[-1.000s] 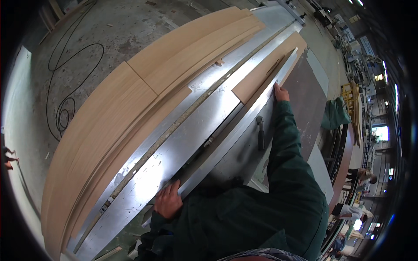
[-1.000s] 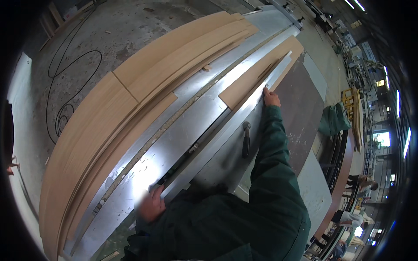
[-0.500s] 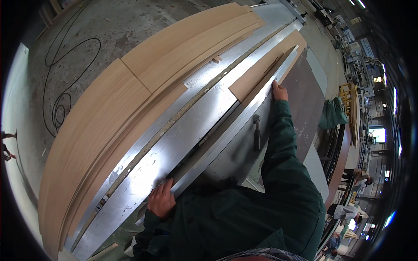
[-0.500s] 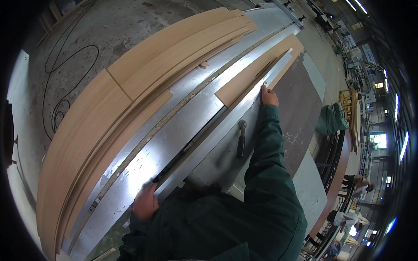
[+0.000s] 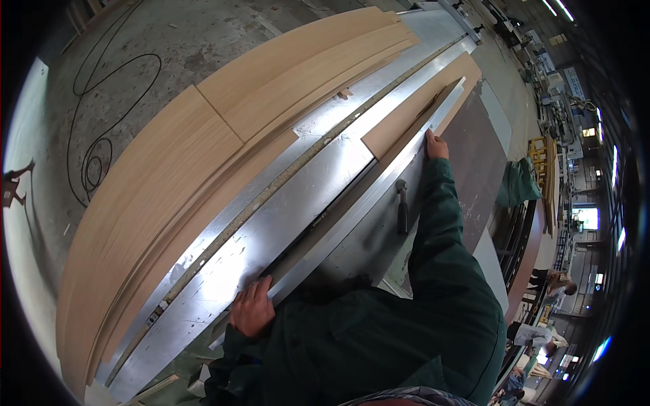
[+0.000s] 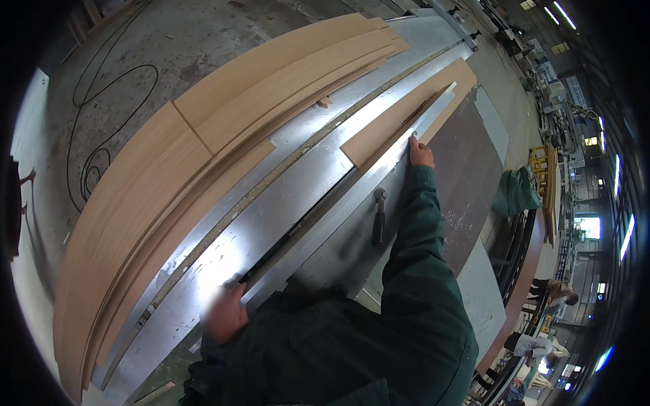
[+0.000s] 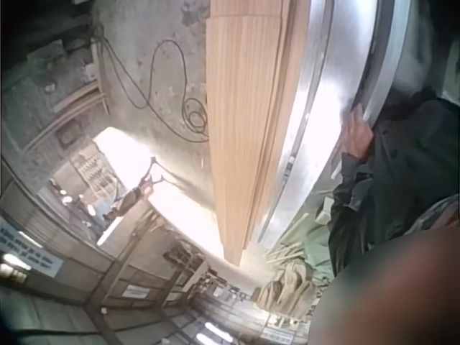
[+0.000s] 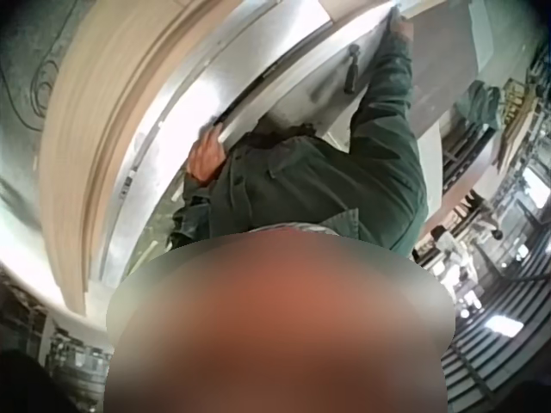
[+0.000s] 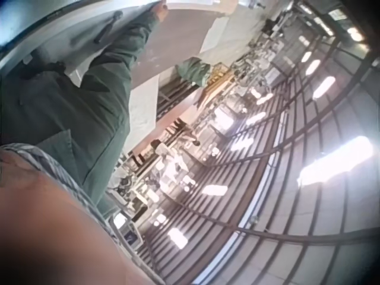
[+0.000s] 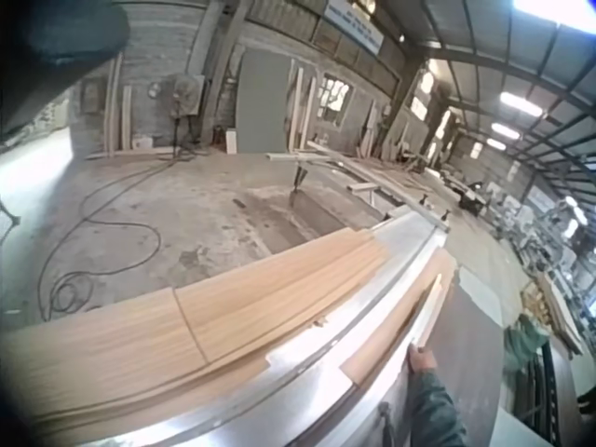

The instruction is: The recorder picks up a wooden board, positions it on a sliding table saw, cuts it into smaller pieces, and then uses a jointer to plane a piece of wood.

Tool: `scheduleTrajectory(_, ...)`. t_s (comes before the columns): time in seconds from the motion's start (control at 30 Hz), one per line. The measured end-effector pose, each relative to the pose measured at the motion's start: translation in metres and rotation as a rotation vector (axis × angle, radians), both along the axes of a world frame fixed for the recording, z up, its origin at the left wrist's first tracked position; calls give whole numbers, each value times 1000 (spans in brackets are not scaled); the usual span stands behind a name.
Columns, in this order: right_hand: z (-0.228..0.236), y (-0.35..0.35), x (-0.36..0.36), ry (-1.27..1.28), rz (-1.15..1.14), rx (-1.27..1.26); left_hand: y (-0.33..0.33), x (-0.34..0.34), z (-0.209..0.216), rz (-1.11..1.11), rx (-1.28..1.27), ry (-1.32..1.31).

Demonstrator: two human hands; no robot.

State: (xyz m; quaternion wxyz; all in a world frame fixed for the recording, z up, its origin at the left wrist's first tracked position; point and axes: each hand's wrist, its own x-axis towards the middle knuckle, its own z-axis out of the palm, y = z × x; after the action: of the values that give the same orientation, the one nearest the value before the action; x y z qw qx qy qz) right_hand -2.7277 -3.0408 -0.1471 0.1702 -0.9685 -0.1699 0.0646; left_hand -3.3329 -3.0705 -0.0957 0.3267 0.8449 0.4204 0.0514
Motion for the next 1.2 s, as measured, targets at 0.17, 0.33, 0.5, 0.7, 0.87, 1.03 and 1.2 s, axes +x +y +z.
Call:
scheduleTrajectory(0.17,11,5,-10,-13,6,-6,0,-1,-1,12,-13,-15)
scheduleTrajectory(0.33,4,5,-5,3,9,-16,4,3,4,10,-29,8)
scheduleTrajectory(0.5,2,4,-2,-7,12,-18,3,1,2,3,-16,13)
scheduleTrajectory(0.7,2,8,-8,-17,-1,-27,2,2,5,-3,-21,31)
scheduleTrajectory(0.87,5,7,-13,-24,21,-6,1,3,5,14,1,3)
scheduleTrajectory(1.03,4,0,-30,-162,78,-51,1,3,7,14,-3,3)
scheduleTrajectory(1.2,-13,-43,-61,-387,464,183,3,5,7,15,11,-11)
